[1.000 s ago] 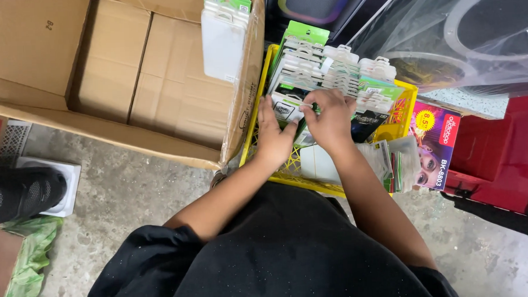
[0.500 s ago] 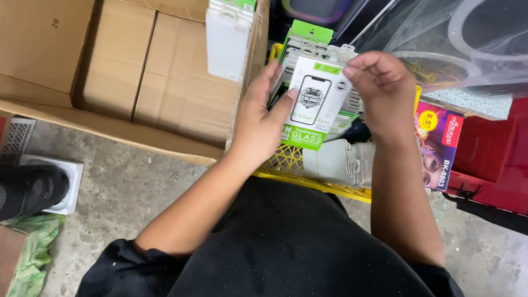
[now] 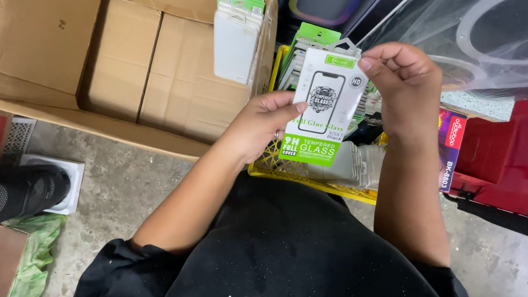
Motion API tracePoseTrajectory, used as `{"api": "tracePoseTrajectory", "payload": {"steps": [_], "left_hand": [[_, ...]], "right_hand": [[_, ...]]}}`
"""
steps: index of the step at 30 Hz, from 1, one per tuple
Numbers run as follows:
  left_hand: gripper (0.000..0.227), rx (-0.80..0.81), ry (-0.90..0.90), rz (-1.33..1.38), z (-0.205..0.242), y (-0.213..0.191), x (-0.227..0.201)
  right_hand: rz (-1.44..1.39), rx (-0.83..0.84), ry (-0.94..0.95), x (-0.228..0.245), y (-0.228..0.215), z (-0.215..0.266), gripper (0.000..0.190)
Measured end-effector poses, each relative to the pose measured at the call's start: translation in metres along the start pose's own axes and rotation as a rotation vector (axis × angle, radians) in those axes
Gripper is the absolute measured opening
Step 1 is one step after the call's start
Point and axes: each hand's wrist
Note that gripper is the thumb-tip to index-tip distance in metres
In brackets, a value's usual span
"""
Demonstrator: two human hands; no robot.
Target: Sorting and transferring items from a yellow bin to a cardboard box.
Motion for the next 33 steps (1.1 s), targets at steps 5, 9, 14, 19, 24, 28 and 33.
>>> {"api": "tracePoseTrajectory", "payload": {"steps": [5, 9, 14, 19, 24, 28, 33], "left_hand": [[0.025, 0.0, 0.0, 0.047, 0.0, 0.0, -0.007], [0.026, -0.022, 0.005, 0.126, -0.003, -0.005, -0.009], [0.026, -0.038, 0.028, 0.117, -0.004, -0.013, -0.009], [0.026, -0.065, 0.062, 0.084, -0.005, -0.018, -0.009], [0.027, -0.08, 0.036, 0.155, -0.006, -0.02, -0.015], [0.025, -0.07, 0.029, 0.192, -0.002, -0.017, -0.024], [0.025, -0.076, 0.036, 0.216, 0.0, -0.017, -0.032]], "right_hand": [[-0.07, -0.015, 0.0, -0.01, 0.003, 0.0, 0.008], [-0.106, -0.04, -0.064, -0.003, 0.012, 0.006, 0.025], [-0.017, -0.045, -0.091, -0.011, 0.013, 0.023, 0.024], [0.057, -0.087, -0.163, -0.006, 0.03, 0.047, 0.013], [0.319, -0.079, -0.152, 0.01, 0.046, 0.059, 0.014], [0.245, -0.04, -0.178, 0.012, 0.049, 0.058, 0.015], [0.133, -0.002, -0.079, 0.011, 0.05, 0.057, 0.018]]}}
Point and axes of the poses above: each hand's wrist, its own z-axis away from the middle knuckle, its own y-axis out of the palm, x = y × z, and after that the axes turned 5 degrees about z, right-handed
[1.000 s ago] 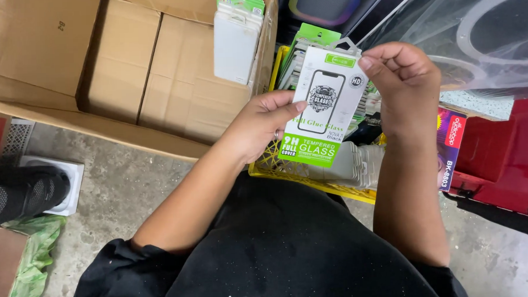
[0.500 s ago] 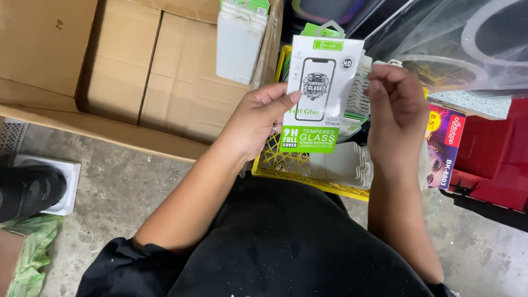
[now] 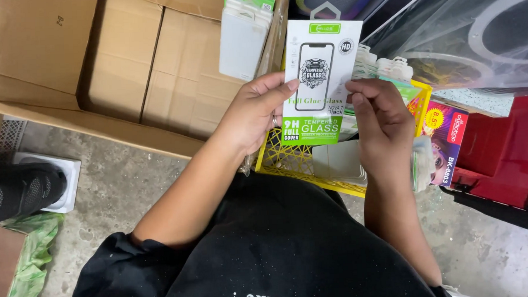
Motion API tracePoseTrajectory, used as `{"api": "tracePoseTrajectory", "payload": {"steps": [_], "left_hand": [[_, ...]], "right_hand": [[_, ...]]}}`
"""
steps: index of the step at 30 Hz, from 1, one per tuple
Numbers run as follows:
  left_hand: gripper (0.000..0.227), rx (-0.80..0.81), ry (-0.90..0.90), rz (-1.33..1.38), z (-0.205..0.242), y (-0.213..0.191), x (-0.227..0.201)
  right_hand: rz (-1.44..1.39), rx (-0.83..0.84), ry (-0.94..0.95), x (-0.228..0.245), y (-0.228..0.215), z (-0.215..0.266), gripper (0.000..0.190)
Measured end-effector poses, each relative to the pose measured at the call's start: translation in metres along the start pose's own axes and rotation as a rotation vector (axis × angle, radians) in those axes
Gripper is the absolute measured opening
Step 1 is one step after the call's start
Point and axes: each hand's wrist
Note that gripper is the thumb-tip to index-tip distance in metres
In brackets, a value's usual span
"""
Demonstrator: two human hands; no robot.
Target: Sorting and transferring items from a yellow bin to a cardboard box.
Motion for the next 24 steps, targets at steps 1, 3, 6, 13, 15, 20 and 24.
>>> {"api": "tracePoseTrajectory", "payload": {"steps": [1, 3, 6, 13, 15, 20, 24], "left_hand": [[0.025, 0.0, 0.0, 0.001, 0.0, -0.001, 0.001], [0.024, 0.015, 0.028, 0.005, -0.001, -0.005, 0.003], [0.024, 0.014, 0.067, -0.05, 0.004, 0.0, -0.001], [0.024, -0.006, 0.129, -0.1, 0.007, -0.004, -0.011], [0.024, -0.017, 0.125, -0.098, 0.009, -0.005, -0.013], [0.027, 0.012, 0.143, -0.048, 0.011, 0.0, -0.014], [0.035, 0.117, 0.237, -0.019, 0.014, 0.003, -0.008]], "right_hand": [[0.0, 0.001, 0.0, 0.0, 0.001, 0.0, 0.018], [0.097, 0.016, -0.073, 0.0, 0.004, -0.001, 0.018], [0.073, 0.022, -0.028, -0.001, 0.01, -0.002, 0.02], [-0.088, -0.001, 0.099, -0.005, 0.023, -0.003, 0.026], [-0.179, -0.023, 0.105, -0.005, 0.026, -0.002, 0.028], [-0.102, 0.088, 0.048, 0.008, 0.037, 0.0, 0.046], [0.045, 0.182, 0.007, 0.021, 0.051, 0.001, 0.099]]}}
Point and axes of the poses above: each hand's wrist, its own z-axis away from the middle knuckle, its own y-axis out of the palm, x = y × z, and after that the axes turned 5 degrees about z, right-handed
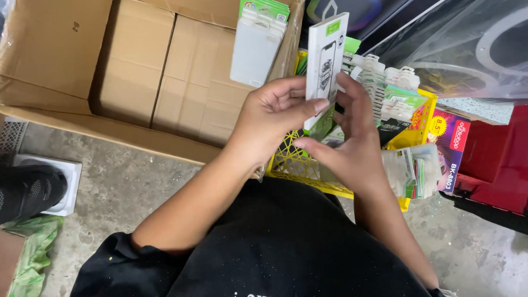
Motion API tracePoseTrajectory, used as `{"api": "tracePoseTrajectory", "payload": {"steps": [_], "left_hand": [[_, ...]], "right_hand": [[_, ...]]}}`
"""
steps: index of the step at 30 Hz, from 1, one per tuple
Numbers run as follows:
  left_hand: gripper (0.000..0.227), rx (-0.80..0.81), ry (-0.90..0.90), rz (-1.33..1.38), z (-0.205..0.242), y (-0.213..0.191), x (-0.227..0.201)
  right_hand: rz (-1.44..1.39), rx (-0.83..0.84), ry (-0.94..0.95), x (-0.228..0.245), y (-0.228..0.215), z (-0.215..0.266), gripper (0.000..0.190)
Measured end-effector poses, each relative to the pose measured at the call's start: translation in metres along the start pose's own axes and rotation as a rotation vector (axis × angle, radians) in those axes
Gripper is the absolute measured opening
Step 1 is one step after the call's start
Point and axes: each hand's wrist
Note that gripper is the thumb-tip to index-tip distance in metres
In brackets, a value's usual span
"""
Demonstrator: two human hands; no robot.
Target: Sorting and transferring items from a yellow bin to a cardboard box.
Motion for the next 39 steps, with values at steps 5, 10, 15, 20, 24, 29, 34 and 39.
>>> {"api": "tracePoseTrajectory", "payload": {"steps": [5, 10, 15, 20, 24, 29, 34, 39], "left_hand": [[0.04, 0.036, 0.058, 0.001, 0.006, 0.012, 0.0], [0.038, -0.003, 0.129, -0.158, 0.001, 0.009, -0.004], [0.045, -0.121, 0.067, -0.188, -0.006, -0.001, -0.013], [0.044, 0.006, -0.073, -0.041, 0.0, 0.0, -0.02], [0.037, 0.042, -0.164, 0.001, 0.004, 0.003, -0.024], [0.03, 0.052, -0.104, -0.025, 0.005, -0.004, -0.018], [0.027, 0.03, -0.065, -0.009, 0.005, -0.012, -0.01], [0.027, -0.171, -0.112, 0.095, 0.007, -0.014, -0.019]], "right_hand": [[0.048, -0.006, -0.067, -0.014, 0.006, 0.004, 0.097], [-0.477, -0.005, 0.053, -0.028, -0.007, 0.009, 0.082], [-1.081, 0.153, 0.194, -0.01, -0.015, 0.01, 0.095], [-1.261, 0.232, 0.174, -0.035, -0.014, 0.02, 0.097], [-1.308, 0.276, 0.198, -0.036, -0.012, 0.021, 0.101], [-1.223, 0.173, 0.204, -0.052, -0.009, 0.03, 0.096], [-1.273, -0.033, 0.257, -0.072, -0.01, 0.036, 0.081], [-0.691, -0.231, 0.243, -0.071, 0.0, 0.027, 0.038]]}}
Point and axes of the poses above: each hand's wrist, its own z-axis away from the middle knuckle, its own y-axis out of the palm, x = y × z, and after that the axes turned 5 degrees about z, right-handed
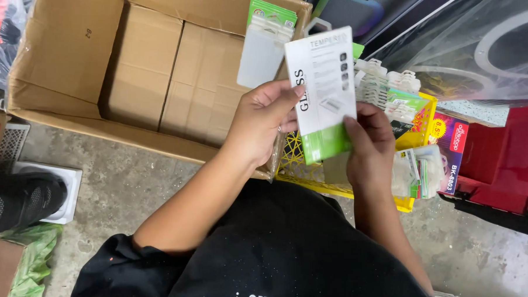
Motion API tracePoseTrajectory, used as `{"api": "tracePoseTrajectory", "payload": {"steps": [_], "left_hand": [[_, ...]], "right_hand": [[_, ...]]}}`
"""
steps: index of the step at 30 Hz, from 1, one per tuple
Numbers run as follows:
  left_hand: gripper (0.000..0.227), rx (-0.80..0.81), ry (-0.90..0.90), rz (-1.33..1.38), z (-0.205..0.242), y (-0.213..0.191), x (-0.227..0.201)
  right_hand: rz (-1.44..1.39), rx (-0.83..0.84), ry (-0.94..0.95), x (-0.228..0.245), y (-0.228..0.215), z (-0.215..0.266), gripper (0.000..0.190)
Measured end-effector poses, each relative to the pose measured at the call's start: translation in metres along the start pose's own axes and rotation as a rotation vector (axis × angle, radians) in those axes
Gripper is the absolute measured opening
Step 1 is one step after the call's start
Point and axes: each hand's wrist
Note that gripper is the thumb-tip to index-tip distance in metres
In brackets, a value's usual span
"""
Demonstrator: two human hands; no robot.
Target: Sorting and transferring items from a yellow bin to a cardboard box.
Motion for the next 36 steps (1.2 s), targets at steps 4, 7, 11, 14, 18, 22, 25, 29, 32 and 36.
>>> {"api": "tracePoseTrajectory", "payload": {"steps": [4, 7, 11, 14, 18, 22, 25, 29, 32, 36], "left_hand": [[0.027, -0.013, 0.037, 0.015, 0.005, 0.003, -0.005], [0.024, -0.028, 0.09, -0.017, 0.008, 0.001, -0.005], [0.023, -0.036, 0.176, -0.095, 0.016, 0.003, -0.01], [0.026, 0.007, 0.267, -0.07, 0.02, 0.001, -0.017], [0.041, 0.109, 0.409, -0.099, 0.022, -0.013, -0.024], [0.053, -0.006, 0.445, -0.273, 0.006, -0.034, -0.04], [0.063, -0.053, 0.471, -0.401, -0.009, -0.055, -0.056], [0.046, 0.143, 0.409, -0.363, -0.022, -0.076, -0.079], [0.03, 0.179, 0.357, -0.368, -0.028, -0.08, -0.101], [0.018, 0.179, 0.369, -0.635, -0.038, -0.081, -0.128]], "right_hand": [[0.475, -0.185, -0.249, 0.027, 0.04, 0.009, 0.041], [1.085, -0.14, -0.537, 0.055, 0.078, 0.013, 0.043], [1.446, 0.044, -0.849, 0.059, 0.108, 0.009, 0.073], [1.554, 0.077, -0.893, 0.05, 0.115, 0.004, 0.065], [1.457, 0.05, -0.906, 0.037, 0.119, -0.001, 0.038], [1.351, 0.023, -0.905, 0.035, 0.132, -0.006, 0.029], [1.229, 0.026, -0.797, 0.029, 0.14, -0.01, 0.022], [0.825, 0.03, -0.531, 0.029, 0.162, -0.024, 0.015], [0.701, 0.037, -0.447, 0.02, 0.145, -0.04, 0.02], [0.889, 0.106, -0.487, 0.019, 0.128, -0.058, 0.012]]}}
Point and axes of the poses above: each hand's wrist, its own z-axis away from the middle knuckle, its own y-axis out of the palm, x = y × z, and after that the axes turned 5 degrees about z, right-handed
